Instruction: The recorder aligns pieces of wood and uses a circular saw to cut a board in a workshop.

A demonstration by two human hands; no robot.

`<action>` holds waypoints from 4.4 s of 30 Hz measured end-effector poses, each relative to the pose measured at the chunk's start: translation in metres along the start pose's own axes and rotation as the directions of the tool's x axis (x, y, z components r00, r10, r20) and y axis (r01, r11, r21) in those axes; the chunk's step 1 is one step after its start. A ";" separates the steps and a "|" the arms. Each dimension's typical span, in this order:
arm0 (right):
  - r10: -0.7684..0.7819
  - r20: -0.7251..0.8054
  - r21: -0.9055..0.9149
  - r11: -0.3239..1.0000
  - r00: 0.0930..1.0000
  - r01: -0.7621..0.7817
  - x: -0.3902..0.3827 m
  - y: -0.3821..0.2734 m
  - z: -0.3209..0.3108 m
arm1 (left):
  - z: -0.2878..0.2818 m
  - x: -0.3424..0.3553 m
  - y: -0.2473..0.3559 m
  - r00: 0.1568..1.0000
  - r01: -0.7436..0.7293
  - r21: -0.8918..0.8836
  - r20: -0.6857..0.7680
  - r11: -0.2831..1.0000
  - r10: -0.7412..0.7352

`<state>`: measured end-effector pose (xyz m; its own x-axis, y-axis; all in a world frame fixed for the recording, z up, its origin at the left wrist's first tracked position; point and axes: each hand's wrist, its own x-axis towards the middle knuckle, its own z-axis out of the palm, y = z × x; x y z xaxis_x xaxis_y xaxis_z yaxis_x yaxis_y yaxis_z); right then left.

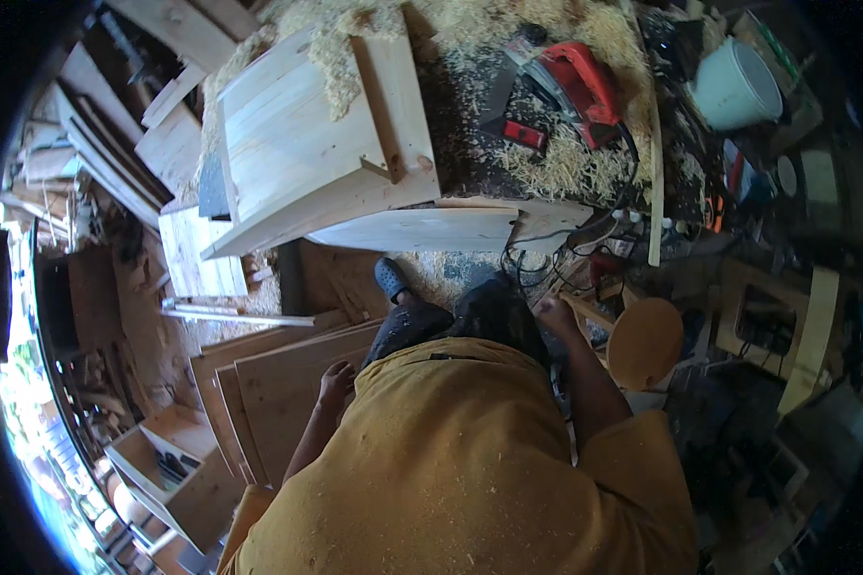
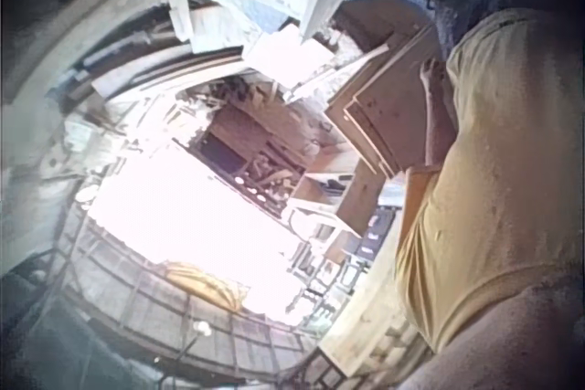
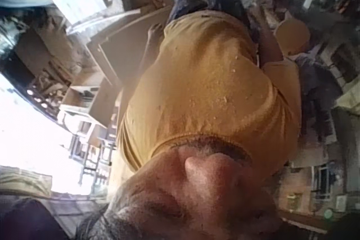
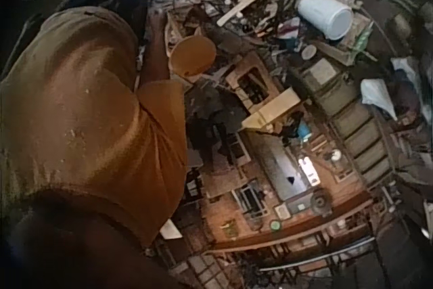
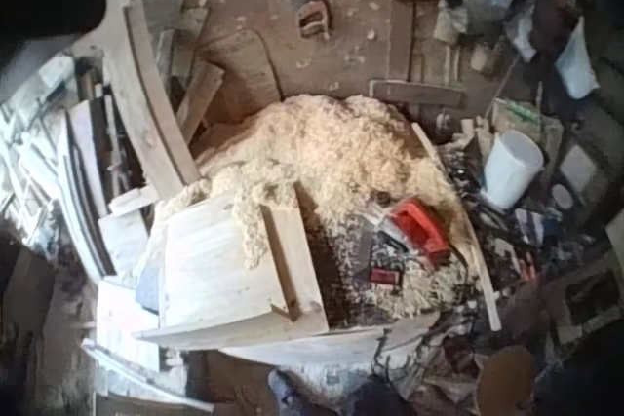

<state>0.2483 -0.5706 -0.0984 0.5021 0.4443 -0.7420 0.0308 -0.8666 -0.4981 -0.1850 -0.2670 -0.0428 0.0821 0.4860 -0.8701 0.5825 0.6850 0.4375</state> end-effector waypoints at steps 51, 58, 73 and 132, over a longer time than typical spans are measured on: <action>-0.137 0.632 -0.464 0.722 0.763 0.514 0.079 -0.309 0.087 | 0.135 -0.061 -0.200 0.804 -0.024 -0.417 -0.548 0.908 -0.231; -0.136 0.592 -0.532 0.673 0.794 0.513 0.059 -0.302 0.053 | 0.117 -0.065 -0.192 0.747 -0.060 -0.484 -0.602 0.873 -0.282; -0.191 0.611 -0.322 0.827 0.769 0.461 0.096 -0.306 0.087 | 0.102 -0.050 -0.179 0.790 -0.037 -0.349 -0.584 0.936 -0.187; -0.759 0.355 -0.729 0.141 0.546 0.670 -0.002 -0.487 -0.010 | 0.085 -0.017 -0.129 0.854 -0.072 -0.238 -0.516 0.969 -0.064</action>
<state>0.2411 -0.1522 0.1503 -0.0558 0.9809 -0.1865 0.9707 0.0096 -0.2400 -0.1928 -0.4096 -0.1042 -0.3841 0.6516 -0.6541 0.3660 0.7579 0.5400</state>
